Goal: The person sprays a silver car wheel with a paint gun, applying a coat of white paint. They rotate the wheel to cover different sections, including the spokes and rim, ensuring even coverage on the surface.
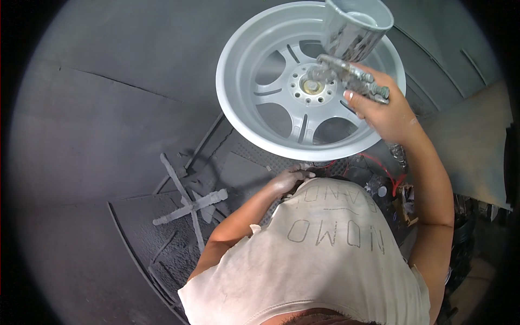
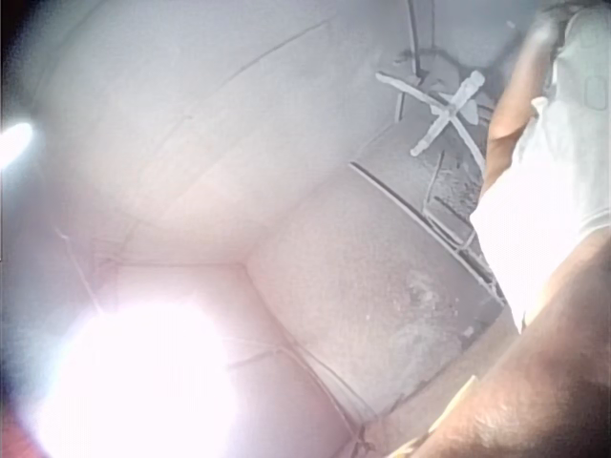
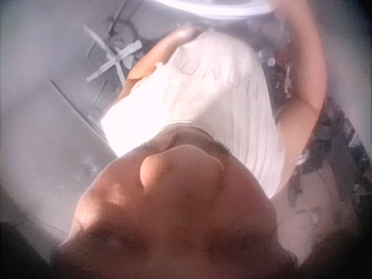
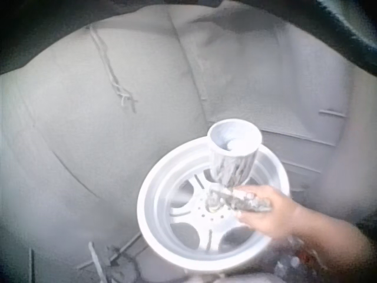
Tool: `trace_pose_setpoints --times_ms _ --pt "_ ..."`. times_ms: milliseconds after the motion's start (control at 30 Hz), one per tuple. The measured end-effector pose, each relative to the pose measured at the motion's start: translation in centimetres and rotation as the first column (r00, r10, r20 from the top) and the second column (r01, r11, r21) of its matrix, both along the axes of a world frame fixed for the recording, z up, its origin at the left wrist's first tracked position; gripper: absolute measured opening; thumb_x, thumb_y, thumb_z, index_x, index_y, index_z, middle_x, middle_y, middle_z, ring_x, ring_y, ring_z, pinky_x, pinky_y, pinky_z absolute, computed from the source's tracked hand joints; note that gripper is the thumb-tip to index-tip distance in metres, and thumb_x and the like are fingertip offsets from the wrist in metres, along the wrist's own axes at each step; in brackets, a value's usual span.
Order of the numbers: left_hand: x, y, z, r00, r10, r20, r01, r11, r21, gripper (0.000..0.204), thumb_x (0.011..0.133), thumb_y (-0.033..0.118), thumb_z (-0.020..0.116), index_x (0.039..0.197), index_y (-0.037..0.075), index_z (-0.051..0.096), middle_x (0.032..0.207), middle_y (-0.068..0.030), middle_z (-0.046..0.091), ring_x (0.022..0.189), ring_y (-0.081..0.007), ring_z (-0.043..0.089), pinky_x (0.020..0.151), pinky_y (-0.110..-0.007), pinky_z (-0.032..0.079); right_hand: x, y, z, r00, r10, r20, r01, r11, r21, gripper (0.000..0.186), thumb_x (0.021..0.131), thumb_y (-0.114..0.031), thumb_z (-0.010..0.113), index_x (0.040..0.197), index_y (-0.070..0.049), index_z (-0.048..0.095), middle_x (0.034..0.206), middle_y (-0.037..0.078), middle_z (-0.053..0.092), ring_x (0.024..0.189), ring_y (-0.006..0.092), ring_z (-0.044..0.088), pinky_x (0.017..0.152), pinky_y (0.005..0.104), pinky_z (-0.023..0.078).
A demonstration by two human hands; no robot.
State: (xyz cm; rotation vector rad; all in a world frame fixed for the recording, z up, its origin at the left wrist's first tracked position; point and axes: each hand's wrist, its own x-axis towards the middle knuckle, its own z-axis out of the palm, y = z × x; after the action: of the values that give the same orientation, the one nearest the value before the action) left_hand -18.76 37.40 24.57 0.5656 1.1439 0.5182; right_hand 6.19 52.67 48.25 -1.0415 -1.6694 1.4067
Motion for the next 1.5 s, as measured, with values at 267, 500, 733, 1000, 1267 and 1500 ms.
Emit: trace_pose_setpoints --times_ms 267,500,733,1000,1267,1500 --pt "-5.6 0.9 -3.6 0.925 0.341 -0.17 -0.325 0.939 0.113 0.044 0.101 0.017 0.052 0.142 -0.001 0.047 0.132 -0.0172 0.061 0.12 -0.0299 0.06 0.106 -0.053 0.045 0.8 -1.2 -0.2 0.976 0.152 0.154 -0.15 0.988 -0.026 0.047 0.093 -0.009 0.068 0.138 -0.001 0.058 0.08 -0.002 0.061 0.065 0.0048 0.051 0.058 0.0227 0.043" --pt "-6.9 3.8 -0.1 0.835 0.541 -0.105 -0.512 0.832 0.215 0.048 0.106 0.03 0.045 0.144 0.0 0.044 0.14 -0.0166 0.055 0.126 -0.0315 0.055 0.106 -0.05 0.045 0.8 -0.2 -1.7 0.985 -0.002 0.175 -0.031 0.983 0.182 0.045 0.093 -0.01 0.068 0.136 0.0 0.059 0.092 0.002 0.065 0.075 0.0067 0.055 0.068 0.0246 0.046" --pt "-4.7 3.0 0.3 0.907 0.412 -0.084 -0.395 0.903 0.166 0.057 0.108 0.039 0.044 0.148 0.0 0.038 0.149 -0.02 0.046 0.135 -0.0357 0.049 0.112 -0.056 0.039 1.3 -1.3 1.1 0.973 0.178 0.149 -0.168 0.983 -0.077 0.042 0.093 -0.01 0.066 0.133 0.002 0.06 0.112 0.009 0.07 0.102 0.0142 0.062 0.093 0.0296 0.048" --pt "-2.1 1.5 3.1 0.97 0.167 -0.175 -0.147 0.982 0.121 0.057 0.096 0.013 0.052 0.148 -0.004 0.037 0.144 -0.0216 0.051 0.131 -0.0338 0.054 0.11 -0.05 0.042 1.4 -1.0 -0.3 0.997 -0.013 0.079 -0.003 0.98 0.199 0.041 0.093 -0.01 0.068 0.132 0.0 0.061 0.114 0.011 0.07 0.102 0.0147 0.063 0.092 0.0294 0.049" --pt "-0.9 0.8 -0.1 0.976 -0.106 -0.193 0.123 0.989 0.083 0.048 0.089 0.008 0.052 0.134 -0.01 0.054 0.132 -0.0186 0.061 0.119 -0.0235 0.059 0.1 -0.033 0.046 2.5 -2.8 2.0 0.976 0.177 0.129 -0.138 0.955 -0.264 0.044 0.093 -0.011 0.07 0.135 -0.005 0.061 0.095 0.003 0.067 0.073 0.0067 0.059 0.068 0.0243 0.051" --pt "2.5 1.6 3.4 0.978 -0.206 -0.014 0.206 0.972 0.11 0.05 0.093 0.004 0.046 0.141 -0.006 0.049 0.141 -0.0184 0.057 0.129 -0.0251 0.054 0.109 -0.034 0.042 1.1 -1.6 -0.1 0.966 0.094 0.24 -0.127 0.984 0.128 0.044 0.093 -0.01 0.069 0.134 0.002 0.059 0.118 0.01 0.067 0.108 0.0158 0.06 0.098 0.0313 0.046"
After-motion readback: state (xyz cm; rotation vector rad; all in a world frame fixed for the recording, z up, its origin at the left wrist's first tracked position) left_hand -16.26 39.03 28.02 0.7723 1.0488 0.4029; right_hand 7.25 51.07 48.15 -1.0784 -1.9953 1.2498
